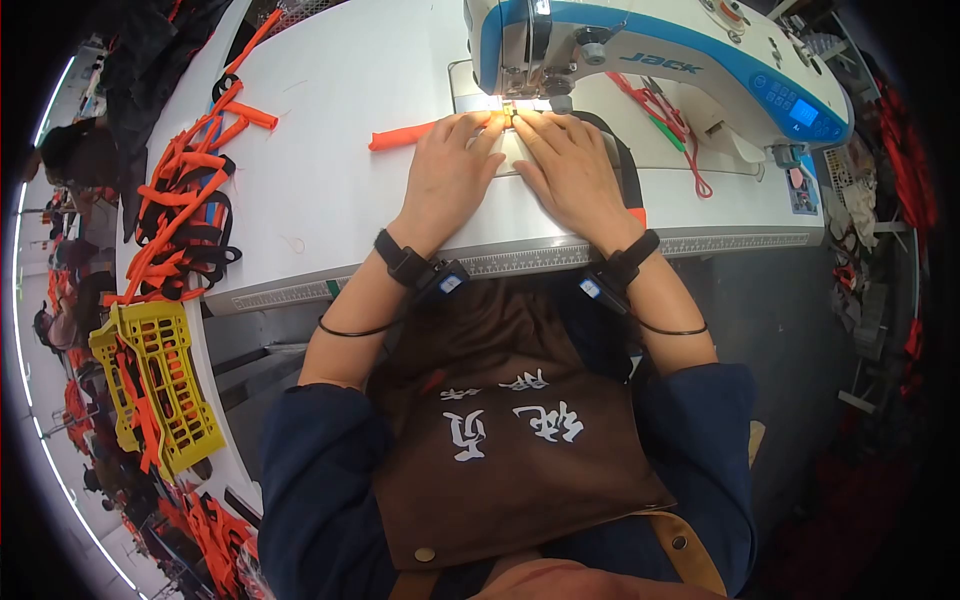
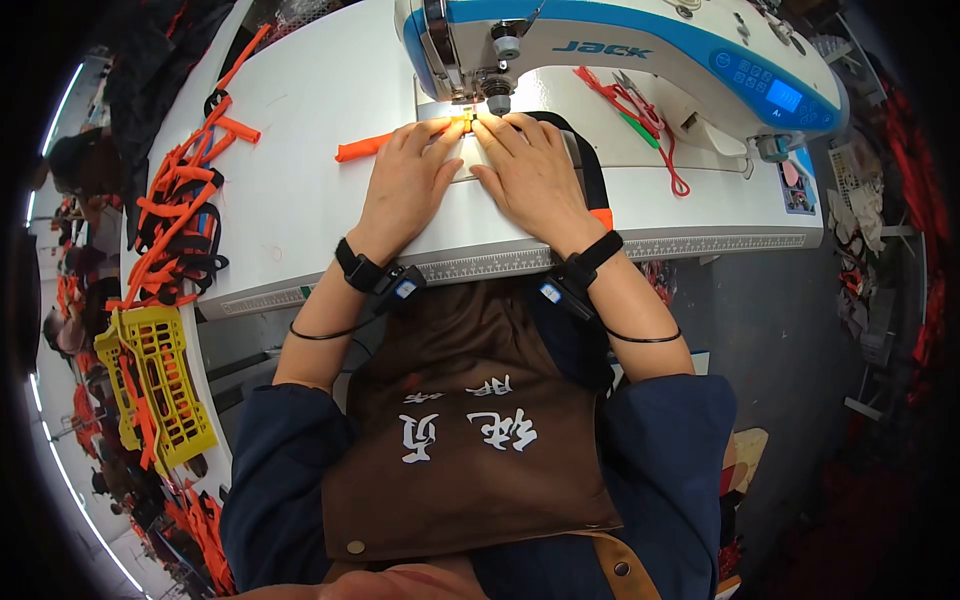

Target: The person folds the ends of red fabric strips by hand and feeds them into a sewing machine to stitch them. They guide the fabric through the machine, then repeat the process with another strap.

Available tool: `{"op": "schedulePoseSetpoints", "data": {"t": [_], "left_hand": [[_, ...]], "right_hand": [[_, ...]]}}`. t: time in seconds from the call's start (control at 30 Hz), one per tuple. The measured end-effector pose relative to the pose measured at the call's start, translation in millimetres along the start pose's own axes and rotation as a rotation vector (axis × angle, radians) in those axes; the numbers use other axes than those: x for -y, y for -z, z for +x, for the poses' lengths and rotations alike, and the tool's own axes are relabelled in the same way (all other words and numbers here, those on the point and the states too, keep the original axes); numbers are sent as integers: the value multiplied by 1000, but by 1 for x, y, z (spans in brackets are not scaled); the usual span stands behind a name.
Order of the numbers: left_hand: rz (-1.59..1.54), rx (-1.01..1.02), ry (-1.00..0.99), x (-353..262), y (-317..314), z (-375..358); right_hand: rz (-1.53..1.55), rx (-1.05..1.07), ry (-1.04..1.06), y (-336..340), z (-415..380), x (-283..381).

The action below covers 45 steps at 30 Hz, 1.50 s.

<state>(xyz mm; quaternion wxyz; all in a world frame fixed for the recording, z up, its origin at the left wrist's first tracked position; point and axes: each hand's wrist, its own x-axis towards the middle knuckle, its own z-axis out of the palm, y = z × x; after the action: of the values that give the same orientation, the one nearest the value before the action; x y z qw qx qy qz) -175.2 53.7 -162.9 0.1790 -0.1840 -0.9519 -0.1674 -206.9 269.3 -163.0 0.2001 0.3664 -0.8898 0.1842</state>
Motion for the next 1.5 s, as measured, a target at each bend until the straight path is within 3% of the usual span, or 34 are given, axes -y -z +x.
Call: {"op": "schedulePoseSetpoints", "data": {"t": [1.5], "left_hand": [[23, 43, -9, 8, 2, 9]], "right_hand": [[21, 37, -42, -6, 6, -8]]}}
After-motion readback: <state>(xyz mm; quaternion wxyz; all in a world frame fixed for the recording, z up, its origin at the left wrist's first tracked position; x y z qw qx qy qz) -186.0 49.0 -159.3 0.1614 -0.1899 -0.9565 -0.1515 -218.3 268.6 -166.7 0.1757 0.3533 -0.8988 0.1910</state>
